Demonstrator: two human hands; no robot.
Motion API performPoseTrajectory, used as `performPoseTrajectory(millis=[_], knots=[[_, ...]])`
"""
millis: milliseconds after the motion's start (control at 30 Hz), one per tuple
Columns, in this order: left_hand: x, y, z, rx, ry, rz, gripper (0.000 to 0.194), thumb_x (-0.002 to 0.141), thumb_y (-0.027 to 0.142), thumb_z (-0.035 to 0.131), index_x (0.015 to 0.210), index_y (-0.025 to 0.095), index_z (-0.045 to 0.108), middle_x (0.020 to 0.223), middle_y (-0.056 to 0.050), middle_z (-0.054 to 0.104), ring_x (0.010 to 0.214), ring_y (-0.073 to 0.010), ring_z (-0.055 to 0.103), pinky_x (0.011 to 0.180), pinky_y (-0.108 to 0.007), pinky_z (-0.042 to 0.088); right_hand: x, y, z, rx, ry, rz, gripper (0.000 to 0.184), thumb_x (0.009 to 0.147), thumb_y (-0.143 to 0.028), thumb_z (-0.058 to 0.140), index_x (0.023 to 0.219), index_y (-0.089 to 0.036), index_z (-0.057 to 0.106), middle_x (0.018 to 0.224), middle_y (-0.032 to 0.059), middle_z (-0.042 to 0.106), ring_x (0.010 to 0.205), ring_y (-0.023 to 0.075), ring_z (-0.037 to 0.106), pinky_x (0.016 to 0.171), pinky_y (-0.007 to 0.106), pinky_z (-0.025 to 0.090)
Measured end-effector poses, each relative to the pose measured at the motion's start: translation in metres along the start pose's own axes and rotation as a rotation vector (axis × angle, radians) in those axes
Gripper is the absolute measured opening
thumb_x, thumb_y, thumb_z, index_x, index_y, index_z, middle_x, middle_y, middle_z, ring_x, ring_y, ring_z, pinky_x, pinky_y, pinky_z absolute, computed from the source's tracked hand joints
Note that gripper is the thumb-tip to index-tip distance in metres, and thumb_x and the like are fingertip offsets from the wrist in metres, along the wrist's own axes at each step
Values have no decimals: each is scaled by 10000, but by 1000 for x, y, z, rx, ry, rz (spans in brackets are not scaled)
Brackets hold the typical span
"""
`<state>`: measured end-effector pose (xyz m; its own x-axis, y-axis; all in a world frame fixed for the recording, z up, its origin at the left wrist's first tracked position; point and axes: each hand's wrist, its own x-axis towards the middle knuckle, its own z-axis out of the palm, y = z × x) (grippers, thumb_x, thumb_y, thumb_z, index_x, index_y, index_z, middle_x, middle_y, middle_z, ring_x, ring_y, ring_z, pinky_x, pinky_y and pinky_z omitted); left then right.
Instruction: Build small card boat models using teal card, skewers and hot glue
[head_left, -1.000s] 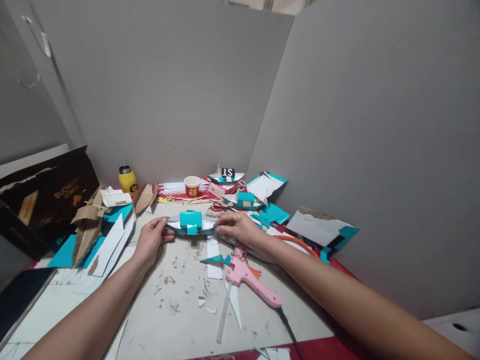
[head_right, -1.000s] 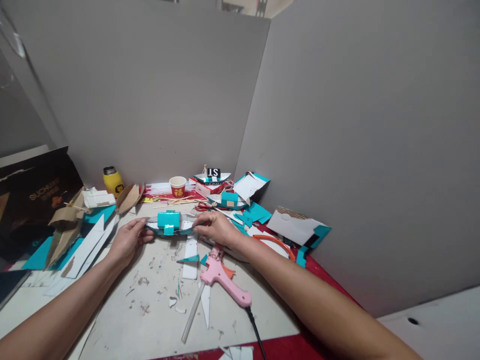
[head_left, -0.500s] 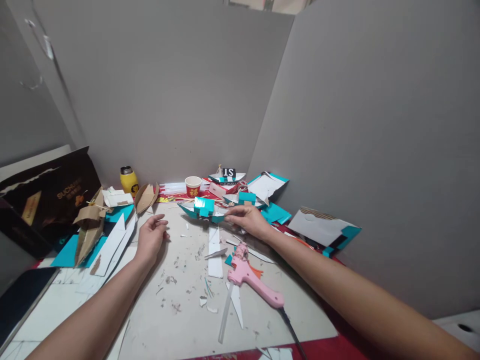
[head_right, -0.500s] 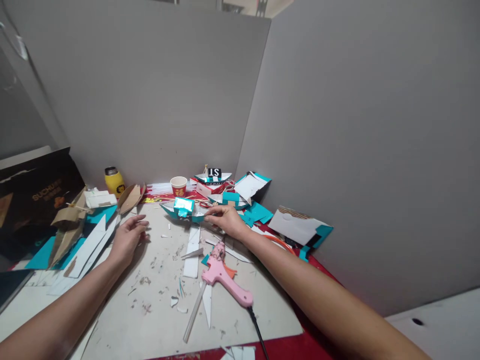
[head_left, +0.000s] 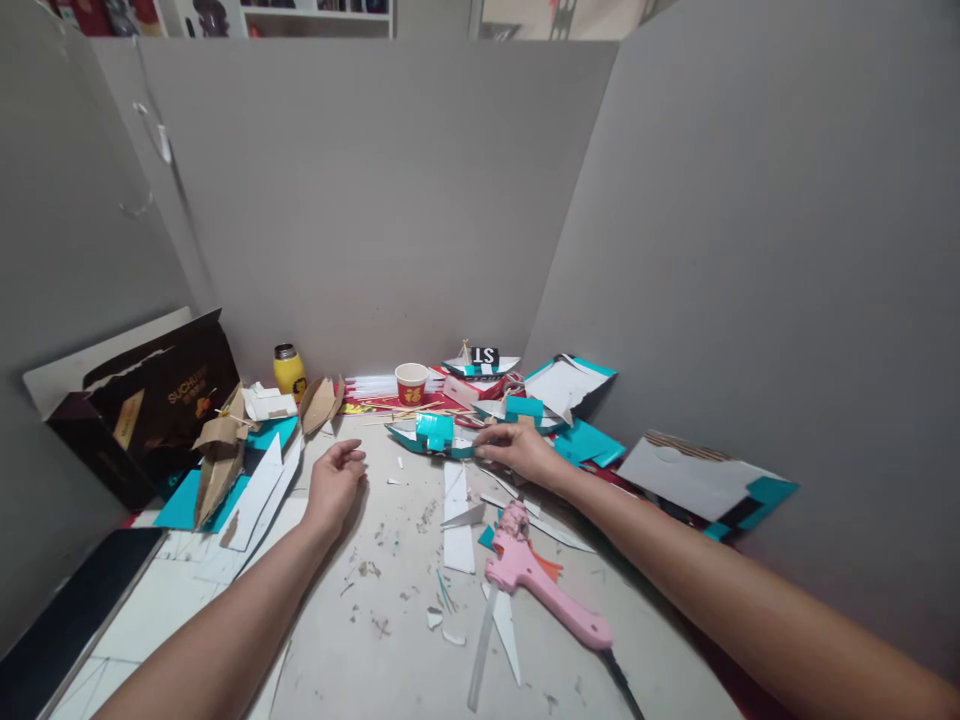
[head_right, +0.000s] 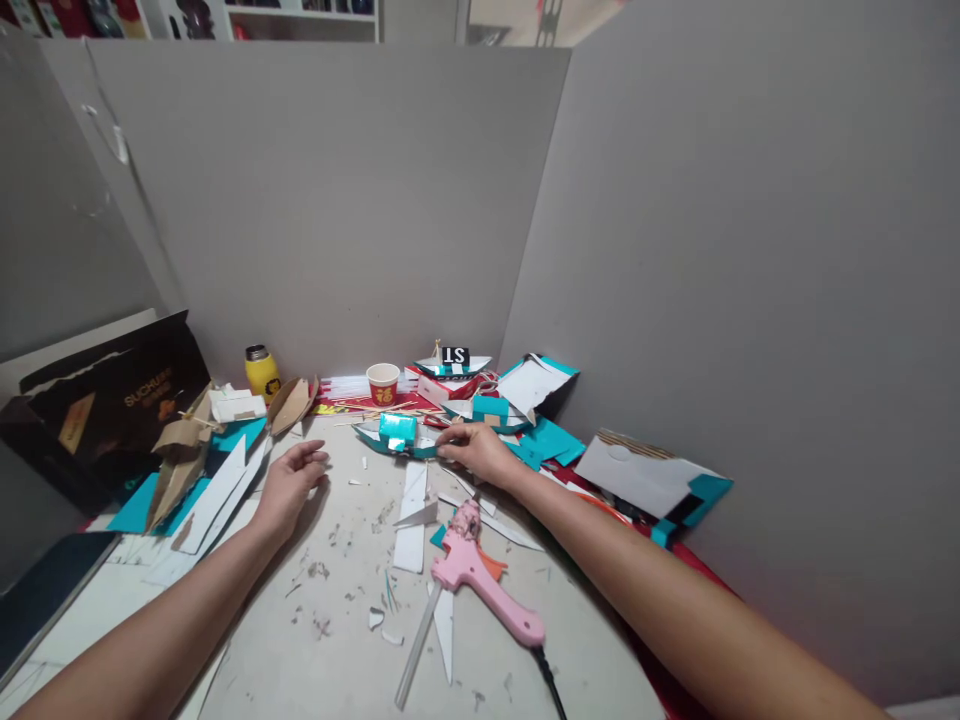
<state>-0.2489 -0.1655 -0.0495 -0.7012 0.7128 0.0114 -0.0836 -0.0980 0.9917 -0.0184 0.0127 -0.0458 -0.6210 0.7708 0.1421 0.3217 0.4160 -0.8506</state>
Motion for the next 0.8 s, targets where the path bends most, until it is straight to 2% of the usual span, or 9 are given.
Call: performPoseTrajectory(millis=[67, 200, 267, 333, 433, 500, 633, 733, 800], knots=[[2, -1, 0, 0, -17, -3, 341, 590, 70, 650, 926, 124, 671, 808, -38, 653, 662, -123, 586, 599, -234, 460, 0, -4, -2, -56, 8, -10, 250, 648, -349, 656, 811, -164, 700, 726, 32, 673, 620, 188, 622, 611, 323, 520], [3, -4, 2, 34, -14, -19, 274, 706, 79, 659, 975, 125, 631, 803, -7, 622, 625, -99, 568, 596, -238, 474, -7, -13, -5, -137, 33, -68, 238, 640, -323, 651, 834, -193, 696, 939, 76, 711, 880, 273, 648, 835, 392, 487], [1, -6, 3, 67, -1, -35, 175, 828, 171, 630, 997, 132, 608, 846, -8, 621, 652, -112, 580, 596, -262, 498, -16, -16, -7, -177, 56, -83, 261, 637, -362, 638, 828, -192, 689, 947, 118, 707, 898, 332, 645, 844, 455, 470], [1, -10, 3, 98, 8, -58, 188, 891, 269, 588, 1022, 135, 603, 913, -30, 634, 708, -129, 609, 623, -290, 529, -27, -18, -11, -298, 163, -113, 293, 649, -427, 603, 843, -221, 681, 952, 120, 707, 892, 356, 652, 790, 461, 491], [5, -15, 3, 123, 15, -79, 228, 899, 299, 579, 1057, 136, 604, 981, -52, 643, 781, -153, 632, 673, -325, 549, -49, -22, -19, -373, 171, -96, 297, 710, -524, 559, 876, -298, 657, 977, 66, 713, 721, 329, 671, 655, 463, 508], [5, -16, 3, 129, 6, -76, 239, 898, 301, 580, 1071, 138, 603, 1007, -59, 643, 811, -163, 636, 696, -340, 551, -71, -30, -22, -430, 205, -95, 258, 749, -537, 534, 840, -324, 647, 893, 47, 715, 598, 297, 642, 579, 454, 492], [2, -15, 4, 130, -38, -35, 228, 893, 291, 586, 1062, 140, 604, 1009, -56, 639, 822, -166, 630, 711, -348, 544, -114, -52, -17, -308, 275, -197, 214, 804, -464, 550, 787, -259, 609, 787, 62, 688, 678, 250, 647, 604, 363, 499], [6, -13, 3, 118, -83, 15, 178, 869, 246, 611, 1009, 136, 612, 925, -34, 638, 773, -152, 616, 689, -328, 528, -128, -55, -8, -189, 286, -202, 211, 847, -419, 552, 794, -220, 598, 757, 45, 669, 657, 198, 636, 598, 309, 491], [8, -11, 3, 104, -100, 47, 190, 791, 177, 660, 971, 126, 627, 823, -23, 639, 721, -138, 602, 667, -292, 502, -132, -51, -5, -118, 312, -181, 221, 856, -406, 563, 764, -207, 584, 699, 29, 650, 614, 174, 616, 575, 286, 477]])
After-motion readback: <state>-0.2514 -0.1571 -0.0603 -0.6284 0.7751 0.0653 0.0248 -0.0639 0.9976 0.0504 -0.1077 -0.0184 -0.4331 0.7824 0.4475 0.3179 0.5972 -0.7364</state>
